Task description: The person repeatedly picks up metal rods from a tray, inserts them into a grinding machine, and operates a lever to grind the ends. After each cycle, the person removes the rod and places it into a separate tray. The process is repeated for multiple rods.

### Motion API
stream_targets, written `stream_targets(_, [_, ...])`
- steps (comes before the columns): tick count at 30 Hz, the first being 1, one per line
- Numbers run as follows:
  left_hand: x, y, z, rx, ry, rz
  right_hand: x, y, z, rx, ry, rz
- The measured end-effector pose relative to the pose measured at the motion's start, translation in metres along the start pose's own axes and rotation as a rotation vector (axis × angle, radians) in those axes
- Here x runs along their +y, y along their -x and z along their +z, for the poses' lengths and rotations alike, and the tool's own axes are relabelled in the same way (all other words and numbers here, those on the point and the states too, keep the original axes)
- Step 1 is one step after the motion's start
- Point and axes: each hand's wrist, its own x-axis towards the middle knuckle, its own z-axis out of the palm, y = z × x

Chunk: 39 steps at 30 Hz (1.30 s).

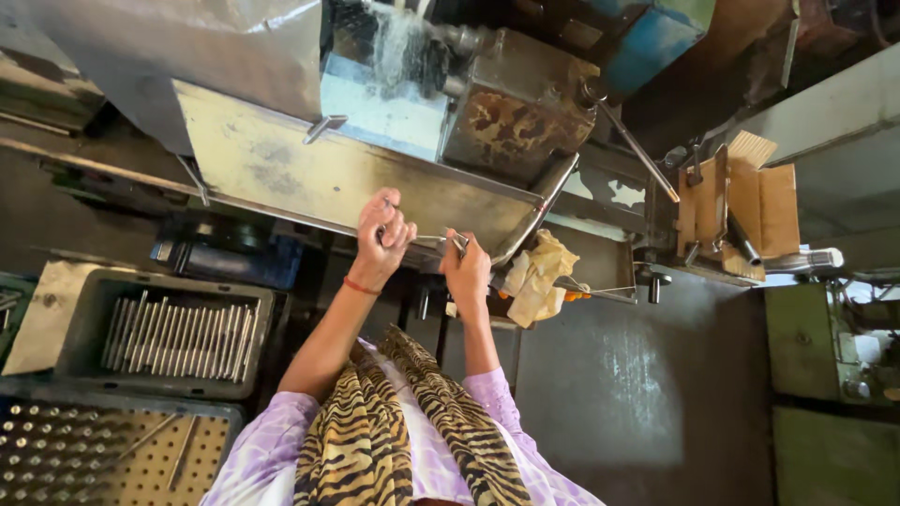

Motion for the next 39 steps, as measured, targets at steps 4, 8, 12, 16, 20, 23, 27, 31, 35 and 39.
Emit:
stream_targets(4, [-0.019, 0.03, 0.01, -0.279, -0.072, -0.017, 0.009, 0.031, -0.012, 0.041, -0.097, 0.053])
stream_targets(8, [-0.041, 0.062, 0.021, -0.152, -0.005, 0.031, 0.024, 0.054, -0.031, 0.141, -0.067, -0.177])
stream_targets(12, [-0.045, 0.089, 0.023, -0.245, -0.018, -0.055, 0.035, 0.071, -0.052, -0.13, -0.147, 0.079])
stream_targets(16, [-0.053, 0.117, 0.022, -0.305, -0.094, -0.016, 0.042, 0.089, -0.054, -0.141, -0.205, 0.041])
stream_targets(20, [-0.063, 0.124, 0.017, 0.086, 0.069, 0.01, 0.057, 0.1, -0.066, -0.261, -0.368, 0.074])
stream_targets(23, [-0.061, 0.117, 0.014, 0.395, 0.219, -0.015, 0.069, 0.112, -0.072, -0.03, -0.293, -0.244])
stream_targets(27, [-0.056, 0.119, 0.028, 0.389, 0.168, 0.078, 0.074, 0.12, -0.07, -0.028, -0.478, -0.149])
stream_targets(31, [-0.061, 0.14, 0.058, 0.383, -0.022, 0.251, 0.059, 0.127, -0.073, -0.07, -0.552, -0.056])
stream_targets(35, [-0.063, 0.156, 0.072, 0.264, -0.062, 0.263, 0.028, 0.132, -0.075, -0.142, -0.111, -0.261])
stream_targets(39, [-0.052, 0.171, 0.063, 0.01, -0.313, 0.152, 0.006, 0.134, -0.066, -0.211, -0.046, -0.117])
